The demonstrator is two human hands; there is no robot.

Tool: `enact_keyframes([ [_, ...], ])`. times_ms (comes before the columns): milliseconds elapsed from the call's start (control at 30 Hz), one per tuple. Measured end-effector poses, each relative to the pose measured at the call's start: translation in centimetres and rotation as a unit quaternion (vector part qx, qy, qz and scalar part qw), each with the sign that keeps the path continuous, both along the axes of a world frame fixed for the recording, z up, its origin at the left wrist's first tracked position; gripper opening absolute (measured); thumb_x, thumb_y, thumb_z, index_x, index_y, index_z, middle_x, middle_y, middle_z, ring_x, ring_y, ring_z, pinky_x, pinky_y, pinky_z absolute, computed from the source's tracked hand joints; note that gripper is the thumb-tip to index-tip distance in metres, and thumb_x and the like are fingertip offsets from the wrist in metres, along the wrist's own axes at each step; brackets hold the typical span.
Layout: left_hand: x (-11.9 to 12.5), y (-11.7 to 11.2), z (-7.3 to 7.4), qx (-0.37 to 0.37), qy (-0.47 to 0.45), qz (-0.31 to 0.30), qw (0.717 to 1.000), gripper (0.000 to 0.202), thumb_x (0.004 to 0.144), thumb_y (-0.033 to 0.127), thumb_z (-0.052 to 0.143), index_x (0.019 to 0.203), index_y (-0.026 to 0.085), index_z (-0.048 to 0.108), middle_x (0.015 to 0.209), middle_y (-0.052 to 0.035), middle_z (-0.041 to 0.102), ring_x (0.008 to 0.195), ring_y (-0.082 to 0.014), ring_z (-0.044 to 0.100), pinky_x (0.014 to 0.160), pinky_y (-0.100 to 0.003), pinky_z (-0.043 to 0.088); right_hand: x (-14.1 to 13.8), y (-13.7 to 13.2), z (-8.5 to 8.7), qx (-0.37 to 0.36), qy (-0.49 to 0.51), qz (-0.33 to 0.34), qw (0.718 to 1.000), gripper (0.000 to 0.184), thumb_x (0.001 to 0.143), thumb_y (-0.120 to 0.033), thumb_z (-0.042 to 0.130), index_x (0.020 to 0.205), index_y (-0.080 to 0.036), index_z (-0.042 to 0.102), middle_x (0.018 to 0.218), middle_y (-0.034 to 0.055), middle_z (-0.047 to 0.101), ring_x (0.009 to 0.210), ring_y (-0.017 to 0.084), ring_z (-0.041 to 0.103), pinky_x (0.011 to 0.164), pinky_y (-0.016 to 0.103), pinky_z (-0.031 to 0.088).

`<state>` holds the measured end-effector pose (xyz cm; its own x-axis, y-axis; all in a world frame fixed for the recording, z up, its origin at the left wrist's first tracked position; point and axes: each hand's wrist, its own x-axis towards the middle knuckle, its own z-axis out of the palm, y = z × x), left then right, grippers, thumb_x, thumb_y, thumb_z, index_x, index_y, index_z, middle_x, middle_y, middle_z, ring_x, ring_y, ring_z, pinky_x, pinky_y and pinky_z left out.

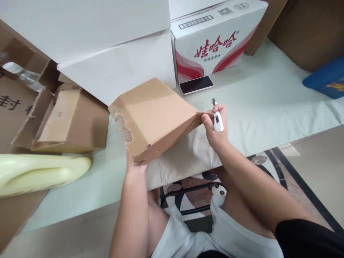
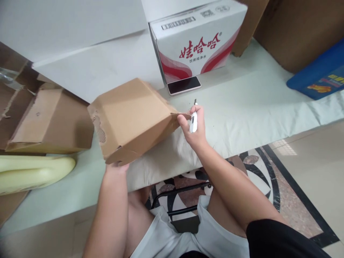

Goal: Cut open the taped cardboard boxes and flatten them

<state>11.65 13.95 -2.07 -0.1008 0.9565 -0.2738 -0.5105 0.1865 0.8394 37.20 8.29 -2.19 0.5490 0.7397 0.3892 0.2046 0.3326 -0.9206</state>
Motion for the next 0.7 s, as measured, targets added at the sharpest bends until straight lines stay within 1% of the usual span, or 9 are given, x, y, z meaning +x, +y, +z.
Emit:
enact_keyframes([
  [100, 0.5, 0.3, 0.1, -0.013, 0.031, 0.021, 0.999, 0.024, 0.079, 0.035, 0.077, 0.099, 0.024, 0.071, 0.085, 0.0015, 0.078, 0.078, -0.0172, 0.073, 0.076, -0.030, 0.058, 0.0, 0.0, 0.3, 0.005, -0.024, 0.001, 1.000, 0.038, 0.092, -0.059, 0.062, 0.100, -0.029, 0.040, 0.073, -0.0060, 0.043, 0.061, 0.014, 0.048, 0.061, 0.031, 0.043],
  [167, 0.7, 0.3, 0.0, -0.004, 0.074, 0.028, 0.997, 0.025, 0.074, 0.037, 0.081, 0.093, 0.024, 0.070, 0.082, 0.0009, 0.077, 0.078, -0.0173, 0.072, 0.075, -0.029, 0.058, 0.1, 0.1, 0.4, -0.003, -0.034, 0.012, 0.999, 0.039, 0.092, -0.062, 0.061, 0.101, -0.029, 0.042, 0.072, -0.0059, 0.048, 0.061, 0.013, 0.050, 0.059, 0.031, 0.044],
  [300, 0.8, 0.2, -0.5, 0.044, 0.169, 0.017, 0.985, 0.026, 0.073, 0.039, 0.082, 0.090, 0.024, 0.069, 0.093, -0.0025, 0.077, 0.099, -0.0197, 0.072, 0.090, -0.031, 0.059, 0.0, 0.2, 0.5, -0.016, -0.030, 0.038, 0.999, 0.040, 0.091, -0.062, 0.062, 0.100, -0.028, 0.042, 0.076, -0.0048, 0.062, 0.068, 0.015, 0.061, 0.065, 0.033, 0.050],
  [400, 0.8, 0.0, -0.7, 0.049, 0.190, -0.015, 0.980, 0.025, 0.076, 0.039, 0.080, 0.093, 0.024, 0.070, 0.106, -0.0045, 0.078, 0.112, -0.0224, 0.069, 0.099, -0.037, 0.057, -0.3, 0.1, 0.5, -0.026, -0.045, 0.008, 0.999, 0.032, 0.095, -0.055, 0.059, 0.096, -0.027, 0.042, 0.073, -0.0043, 0.062, 0.066, 0.014, 0.062, 0.064, 0.033, 0.051],
  [467, 0.9, -0.1, -0.6, 0.049, 0.193, -0.041, 0.979, 0.030, 0.073, 0.039, 0.083, 0.096, 0.024, 0.070, 0.112, -0.0042, 0.077, 0.117, -0.0243, 0.068, 0.104, -0.041, 0.055, -0.5, 0.0, 0.6, -0.014, -0.056, -0.025, 0.998, 0.027, 0.097, -0.049, 0.057, 0.095, -0.027, 0.042, 0.077, -0.0030, 0.063, 0.068, 0.015, 0.064, 0.064, 0.033, 0.052],
  [533, 1.1, -0.3, -0.2, 0.037, 0.180, -0.059, 0.981, 0.042, 0.063, 0.041, 0.091, 0.096, 0.024, 0.071, 0.108, -0.0039, 0.078, 0.115, -0.0267, 0.068, 0.105, -0.043, 0.055, -0.7, -0.1, 0.6, 0.007, -0.063, -0.054, 0.997, 0.024, 0.097, -0.045, 0.058, 0.097, -0.028, 0.040, 0.089, 0.0000, 0.069, 0.073, 0.015, 0.067, 0.062, 0.032, 0.052],
  [600, 1.2, -0.5, 0.2, -0.002, 0.140, -0.059, 0.988, 0.059, 0.047, 0.046, 0.098, 0.095, 0.023, 0.071, 0.098, -0.0031, 0.078, 0.104, -0.0270, 0.071, 0.097, -0.042, 0.058, -0.7, -0.1, 0.8, 0.020, -0.070, -0.076, 0.994, 0.023, 0.096, -0.041, 0.059, 0.097, -0.028, 0.040, 0.098, 0.0015, 0.072, 0.076, 0.015, 0.070, 0.060, 0.031, 0.051],
  [667, 1.3, -0.6, 0.7, -0.043, 0.100, -0.054, 0.993, 0.074, 0.032, 0.045, 0.102, 0.094, 0.022, 0.070, 0.091, -0.0010, 0.077, 0.089, -0.0236, 0.071, 0.085, -0.038, 0.060, -0.5, -0.1, 1.1, 0.017, -0.074, -0.089, 0.993, 0.021, 0.095, -0.036, 0.060, 0.095, -0.028, 0.041, 0.092, -0.0005, 0.072, 0.077, 0.015, 0.072, 0.064, 0.032, 0.053],
  [700, 1.3, -0.7, 0.9, -0.055, 0.088, -0.053, 0.993, 0.078, 0.028, 0.042, 0.103, 0.095, 0.022, 0.069, 0.089, 0.0003, 0.076, 0.085, -0.0213, 0.070, 0.080, -0.035, 0.059, -0.5, -0.1, 1.2, 0.013, -0.073, -0.094, 0.993, 0.020, 0.094, -0.034, 0.060, 0.093, -0.027, 0.041, 0.085, -0.0024, 0.071, 0.076, 0.015, 0.073, 0.067, 0.032, 0.054],
])
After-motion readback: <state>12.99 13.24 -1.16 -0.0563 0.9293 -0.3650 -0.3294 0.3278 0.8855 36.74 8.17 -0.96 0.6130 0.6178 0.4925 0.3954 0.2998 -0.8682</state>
